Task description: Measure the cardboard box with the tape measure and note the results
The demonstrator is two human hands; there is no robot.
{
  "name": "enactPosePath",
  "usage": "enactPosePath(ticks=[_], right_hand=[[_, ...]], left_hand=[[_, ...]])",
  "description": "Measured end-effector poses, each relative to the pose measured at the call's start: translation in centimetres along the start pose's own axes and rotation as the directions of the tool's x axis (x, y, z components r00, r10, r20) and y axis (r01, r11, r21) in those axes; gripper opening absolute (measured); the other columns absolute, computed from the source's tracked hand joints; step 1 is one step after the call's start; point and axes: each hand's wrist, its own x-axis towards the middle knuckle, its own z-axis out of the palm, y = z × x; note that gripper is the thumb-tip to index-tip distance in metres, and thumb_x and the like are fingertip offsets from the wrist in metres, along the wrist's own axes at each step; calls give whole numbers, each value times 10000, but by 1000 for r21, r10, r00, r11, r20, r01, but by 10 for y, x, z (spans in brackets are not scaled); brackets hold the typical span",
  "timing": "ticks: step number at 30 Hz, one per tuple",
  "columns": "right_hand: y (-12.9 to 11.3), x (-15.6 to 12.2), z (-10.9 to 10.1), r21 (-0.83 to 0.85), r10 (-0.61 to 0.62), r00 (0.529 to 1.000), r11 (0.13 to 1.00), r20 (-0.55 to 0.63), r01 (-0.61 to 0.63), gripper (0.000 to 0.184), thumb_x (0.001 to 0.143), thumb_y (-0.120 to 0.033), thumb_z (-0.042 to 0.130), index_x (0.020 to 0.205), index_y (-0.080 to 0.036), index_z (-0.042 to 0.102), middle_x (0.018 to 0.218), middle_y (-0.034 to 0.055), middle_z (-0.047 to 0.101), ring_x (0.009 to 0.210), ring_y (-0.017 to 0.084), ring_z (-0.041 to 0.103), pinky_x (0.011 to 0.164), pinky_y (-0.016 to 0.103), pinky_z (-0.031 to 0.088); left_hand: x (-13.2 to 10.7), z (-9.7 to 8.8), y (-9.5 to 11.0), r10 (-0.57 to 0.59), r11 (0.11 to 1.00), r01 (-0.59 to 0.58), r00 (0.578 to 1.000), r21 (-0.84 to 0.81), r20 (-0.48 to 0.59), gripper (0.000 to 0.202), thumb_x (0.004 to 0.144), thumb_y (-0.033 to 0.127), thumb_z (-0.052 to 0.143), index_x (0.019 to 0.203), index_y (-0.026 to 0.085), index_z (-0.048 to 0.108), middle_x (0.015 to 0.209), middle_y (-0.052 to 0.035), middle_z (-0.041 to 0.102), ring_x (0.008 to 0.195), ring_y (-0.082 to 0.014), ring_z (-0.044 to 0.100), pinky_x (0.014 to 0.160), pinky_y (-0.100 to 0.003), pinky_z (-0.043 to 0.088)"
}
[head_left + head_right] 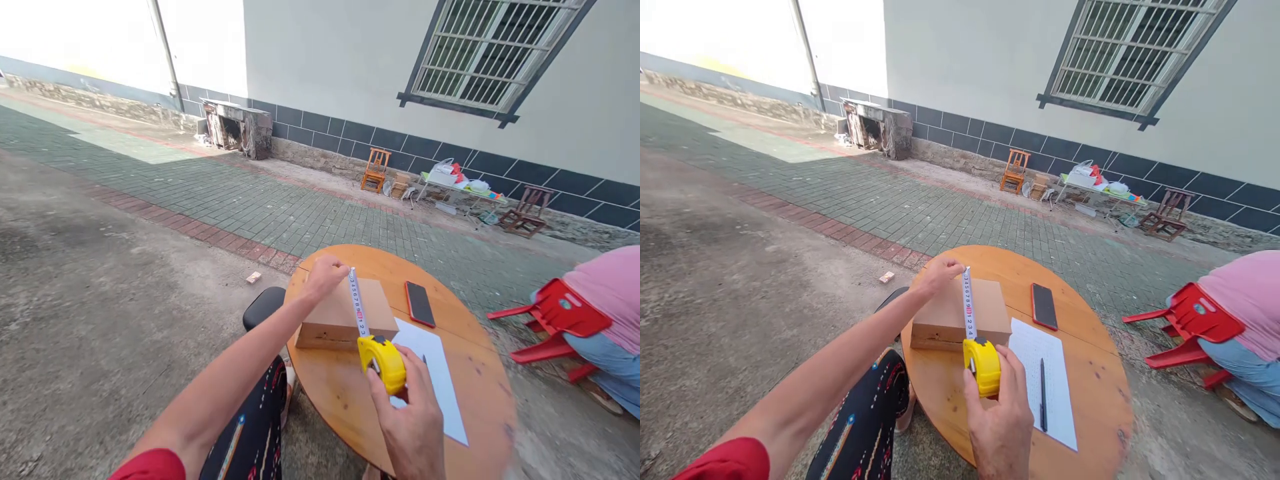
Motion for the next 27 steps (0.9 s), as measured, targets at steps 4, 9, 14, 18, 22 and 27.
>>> enactPosePath(ticks=[4,9,14,18,22,27], right_hand=[[9,-7,-9,137,68,997,988,37,-73,396,910,-440,612,1220,-199,564,1206,132,639,1063,284,651,785,397,597],[12,-11,-17,205,36,996,977,85,-52,394,913,-403,620,1254,-214,560,1231,126,634,1101,283,642,853,428,595],[21,-7,-21,254,76,988,961,132,-108,385,904,-417,633,1226,-214,574,1192,107,651,1025,255,669,820,391,607],[25,21,-12,229,18,991,972,131,-48,379,905,-384,638,1246,-232,572,1214,84,648,1110,257,632,977,458,540],[30,66,15,193,-141,979,975,148,112,396,909,-270,600,1301,-231,566,1310,105,608,1235,266,568,1071,483,468],[31,98,40,132,-313,852,950,420,284,515,844,-130,552,1355,-194,558,1447,126,530,1332,292,486,1133,515,391]], left_hand=[[-61,4,11,128,988,-137,984,-68,-122,150,854,280,596,781,205,704,1182,-37,647,1170,-217,555,1045,-355,411],[-147,19,-4,312,939,-335,925,-77,-215,170,897,274,574,869,244,739,1249,-82,617,1234,-253,520,1037,-434,421],[-155,5,-43,218,967,-253,867,-19,-449,229,903,310,572,1078,236,699,1296,-98,591,1245,-265,505,1081,-480,405],[-129,2,-68,68,987,-126,897,-104,-437,452,877,375,567,1299,213,584,1377,-115,558,1322,-280,470,1143,-503,353],[-118,19,-79,-42,970,-31,955,-242,-293,572,900,426,523,1417,185,480,1456,-137,513,1366,-281,451,1166,-501,330],[-116,31,-81,-103,933,-1,957,-359,-271,570,926,425,492,1434,166,475,1461,-146,520,1344,-283,490,1155,-483,356]])
